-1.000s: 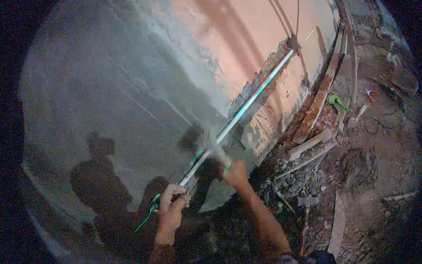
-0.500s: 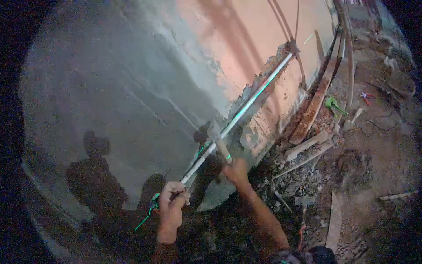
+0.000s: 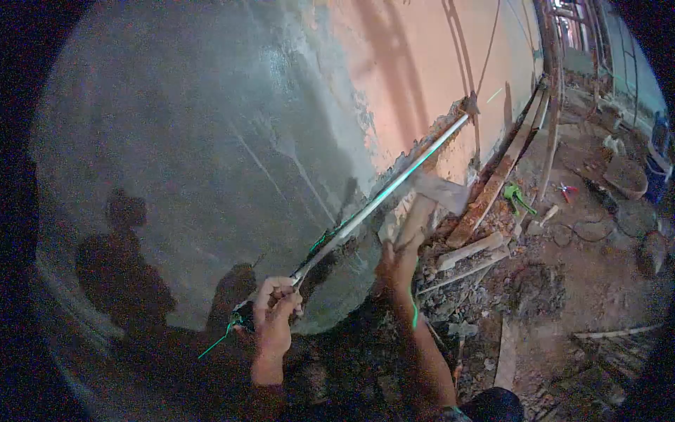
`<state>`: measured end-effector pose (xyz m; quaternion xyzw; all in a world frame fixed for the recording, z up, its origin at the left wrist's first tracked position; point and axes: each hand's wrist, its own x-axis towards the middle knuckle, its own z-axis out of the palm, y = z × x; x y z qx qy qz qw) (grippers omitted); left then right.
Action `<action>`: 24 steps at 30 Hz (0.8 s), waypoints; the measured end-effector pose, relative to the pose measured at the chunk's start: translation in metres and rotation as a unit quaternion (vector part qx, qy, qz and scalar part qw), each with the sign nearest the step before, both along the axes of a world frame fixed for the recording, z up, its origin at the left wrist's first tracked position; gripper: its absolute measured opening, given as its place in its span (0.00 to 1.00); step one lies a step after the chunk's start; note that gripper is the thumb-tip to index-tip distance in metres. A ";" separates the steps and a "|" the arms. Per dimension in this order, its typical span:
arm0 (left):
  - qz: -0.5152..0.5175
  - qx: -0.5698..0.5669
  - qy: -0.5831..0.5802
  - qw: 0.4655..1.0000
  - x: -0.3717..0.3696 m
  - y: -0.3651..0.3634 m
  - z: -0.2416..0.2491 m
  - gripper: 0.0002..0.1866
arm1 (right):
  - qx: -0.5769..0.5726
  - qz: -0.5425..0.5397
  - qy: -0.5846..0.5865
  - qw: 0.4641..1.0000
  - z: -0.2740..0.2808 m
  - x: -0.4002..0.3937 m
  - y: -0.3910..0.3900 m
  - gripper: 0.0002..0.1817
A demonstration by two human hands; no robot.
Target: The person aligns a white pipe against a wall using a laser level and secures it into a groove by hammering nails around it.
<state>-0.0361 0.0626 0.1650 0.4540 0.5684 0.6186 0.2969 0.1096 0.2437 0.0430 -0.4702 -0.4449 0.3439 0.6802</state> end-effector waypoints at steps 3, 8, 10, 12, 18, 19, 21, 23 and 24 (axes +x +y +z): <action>-0.012 0.004 0.014 1.000 0.008 -0.001 0.009 0.13 | -0.065 0.168 -0.097 0.979 -0.024 0.013 0.015 0.21; -0.030 0.023 -0.016 0.999 0.007 0.002 0.001 0.13 | -0.041 0.112 -0.194 0.974 -0.008 0.018 0.001 0.27; -0.032 0.019 -0.020 0.999 0.006 0.000 0.001 0.14 | -0.068 0.012 -0.069 0.995 0.012 0.001 -0.001 0.28; -0.018 0.013 -0.017 1.000 0.007 0.000 0.005 0.14 | 0.002 0.088 -0.176 0.980 -0.023 -0.003 0.024 0.28; -0.015 -0.009 0.011 1.000 0.013 0.000 0.006 0.15 | 0.032 0.146 -0.282 0.948 -0.017 0.012 0.001 0.30; -0.015 -0.010 0.010 1.000 0.011 0.002 0.005 0.15 | 0.005 0.104 -0.231 0.967 0.007 0.008 -0.006 0.28; -0.027 -0.019 -0.020 0.999 0.003 0.002 -0.002 0.16 | -0.028 0.066 -0.181 0.981 0.014 0.002 -0.002 0.26; -0.046 -0.014 -0.100 0.994 -0.006 0.010 -0.018 0.16 | 0.045 0.082 -0.221 0.971 0.009 -0.002 0.012 0.25; -0.069 -0.007 -0.178 0.982 -0.010 0.014 -0.026 0.16 | 0.068 0.054 -0.327 0.941 0.012 0.003 0.010 0.22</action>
